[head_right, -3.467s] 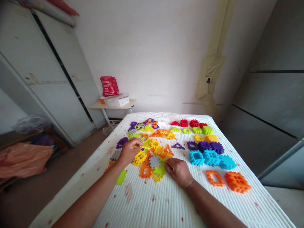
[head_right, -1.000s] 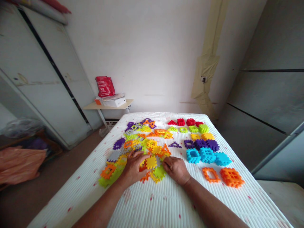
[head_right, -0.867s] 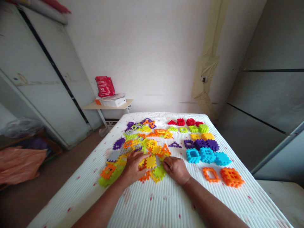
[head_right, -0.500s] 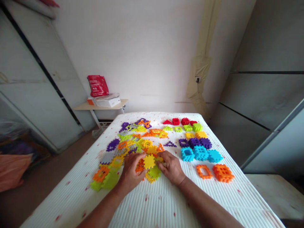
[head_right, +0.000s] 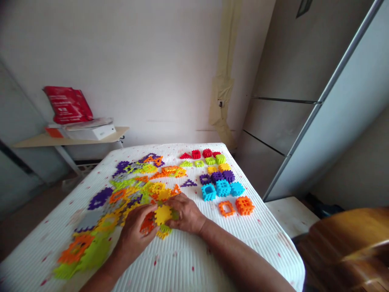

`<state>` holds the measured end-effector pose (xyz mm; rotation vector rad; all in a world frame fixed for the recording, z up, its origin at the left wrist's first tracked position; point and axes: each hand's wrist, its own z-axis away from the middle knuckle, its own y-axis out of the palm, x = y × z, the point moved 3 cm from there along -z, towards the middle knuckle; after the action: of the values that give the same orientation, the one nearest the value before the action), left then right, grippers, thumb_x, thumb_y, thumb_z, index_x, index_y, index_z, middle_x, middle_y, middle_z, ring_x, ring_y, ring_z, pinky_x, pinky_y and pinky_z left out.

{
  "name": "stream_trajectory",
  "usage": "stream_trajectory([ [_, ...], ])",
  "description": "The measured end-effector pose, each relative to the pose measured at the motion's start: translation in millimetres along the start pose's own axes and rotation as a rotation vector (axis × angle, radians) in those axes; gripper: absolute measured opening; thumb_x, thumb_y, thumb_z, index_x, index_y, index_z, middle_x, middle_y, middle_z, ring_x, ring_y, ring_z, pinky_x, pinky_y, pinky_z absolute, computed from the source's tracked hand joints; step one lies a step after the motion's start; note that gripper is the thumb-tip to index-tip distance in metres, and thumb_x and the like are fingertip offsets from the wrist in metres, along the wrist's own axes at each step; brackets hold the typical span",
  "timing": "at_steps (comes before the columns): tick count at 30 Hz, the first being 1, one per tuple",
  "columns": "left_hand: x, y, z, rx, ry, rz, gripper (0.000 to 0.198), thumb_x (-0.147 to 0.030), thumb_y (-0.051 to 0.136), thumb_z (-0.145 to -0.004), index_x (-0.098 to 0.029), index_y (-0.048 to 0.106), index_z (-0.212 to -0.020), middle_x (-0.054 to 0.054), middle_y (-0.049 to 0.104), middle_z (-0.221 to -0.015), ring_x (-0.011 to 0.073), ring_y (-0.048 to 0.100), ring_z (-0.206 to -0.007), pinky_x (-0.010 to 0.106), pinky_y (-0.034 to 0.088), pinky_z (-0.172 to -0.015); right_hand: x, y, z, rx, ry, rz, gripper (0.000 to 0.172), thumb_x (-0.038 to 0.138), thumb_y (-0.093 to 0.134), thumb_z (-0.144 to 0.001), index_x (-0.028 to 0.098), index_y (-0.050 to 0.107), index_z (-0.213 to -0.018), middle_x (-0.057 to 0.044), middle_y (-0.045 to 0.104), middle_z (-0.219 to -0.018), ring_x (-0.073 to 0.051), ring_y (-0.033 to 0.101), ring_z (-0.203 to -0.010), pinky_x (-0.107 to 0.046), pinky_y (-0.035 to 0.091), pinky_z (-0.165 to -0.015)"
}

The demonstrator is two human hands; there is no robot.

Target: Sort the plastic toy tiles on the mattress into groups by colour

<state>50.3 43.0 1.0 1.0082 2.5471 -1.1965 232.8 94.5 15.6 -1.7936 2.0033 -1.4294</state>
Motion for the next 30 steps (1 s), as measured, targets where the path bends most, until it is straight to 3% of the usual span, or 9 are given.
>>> stream_trajectory([
  [6,10,0.4,1,0.093,-0.407,0.411,0.039,-0.031,0.053,-0.080,-0.020,0.051,-0.118,0.007,0.067,-0.100,0.0202,0.064,-0.092,0.035,0.051,-0.082,3,-3,-1,-0.012,-0.014,-0.058,0.048,0.034,0.070,-0.072,0.019,0.058,-0.115,-0.010,0.062,-0.107,-0.023,0.054,-0.099,-0.038,0.045,-0.088],
  [12,8,1.0,-3,0.068,-0.694,0.704,0.040,-0.030,0.061,-0.070,-0.015,0.055,-0.107,0.001,0.066,-0.074,0.0152,0.061,-0.070,0.027,0.049,-0.069,6,5,0,0.014,-0.032,-0.091,0.053,0.028,0.072,-0.067,0.020,0.055,-0.116,-0.009,0.062,-0.107,-0.023,0.055,-0.097,-0.038,0.046,-0.086],
  [17,7,1.6,-3,0.011,-0.880,0.870,0.047,-0.031,0.069,-0.062,-0.015,0.054,-0.103,-0.001,0.064,-0.066,0.0128,0.058,-0.060,0.023,0.045,-0.058,9,3,1,-0.066,-0.014,-0.044,0.033,0.027,0.060,-0.081,0.019,0.056,-0.112,-0.009,0.063,-0.104,-0.021,0.056,-0.099,-0.035,0.046,-0.087],
  [20,6,5.7,1,-0.107,-0.941,0.919,0.047,-0.031,0.073,-0.059,-0.015,0.056,-0.099,-0.001,0.063,-0.068,0.0121,0.058,-0.061,0.022,0.045,-0.059,19,2,0,-0.113,0.103,0.074,0.033,0.038,0.059,-0.082,0.017,0.058,-0.107,-0.010,0.064,-0.098,-0.022,0.058,-0.093,-0.035,0.049,-0.081],
  [23,4,12.3,5,-0.206,-0.955,0.975,0.047,-0.031,0.075,-0.059,-0.016,0.056,-0.099,-0.002,0.063,-0.070,0.0117,0.058,-0.063,0.023,0.047,-0.061,33,7,-3,-0.059,0.185,0.235,0.046,0.047,0.060,-0.079,0.014,0.057,-0.111,-0.012,0.063,-0.100,-0.025,0.057,-0.091,-0.038,0.049,-0.079],
  [30,-2,16.1,4,-0.243,-0.942,0.980,0.046,-0.032,0.077,-0.058,-0.016,0.058,-0.098,-0.001,0.063,-0.072,0.0124,0.060,-0.068,0.022,0.048,-0.064,46,19,-8,-0.013,0.259,0.401,0.037,0.042,0.055,-0.084,0.015,0.056,-0.110,-0.012,0.061,-0.101,-0.025,0.054,-0.094,-0.038,0.047,-0.082],
])
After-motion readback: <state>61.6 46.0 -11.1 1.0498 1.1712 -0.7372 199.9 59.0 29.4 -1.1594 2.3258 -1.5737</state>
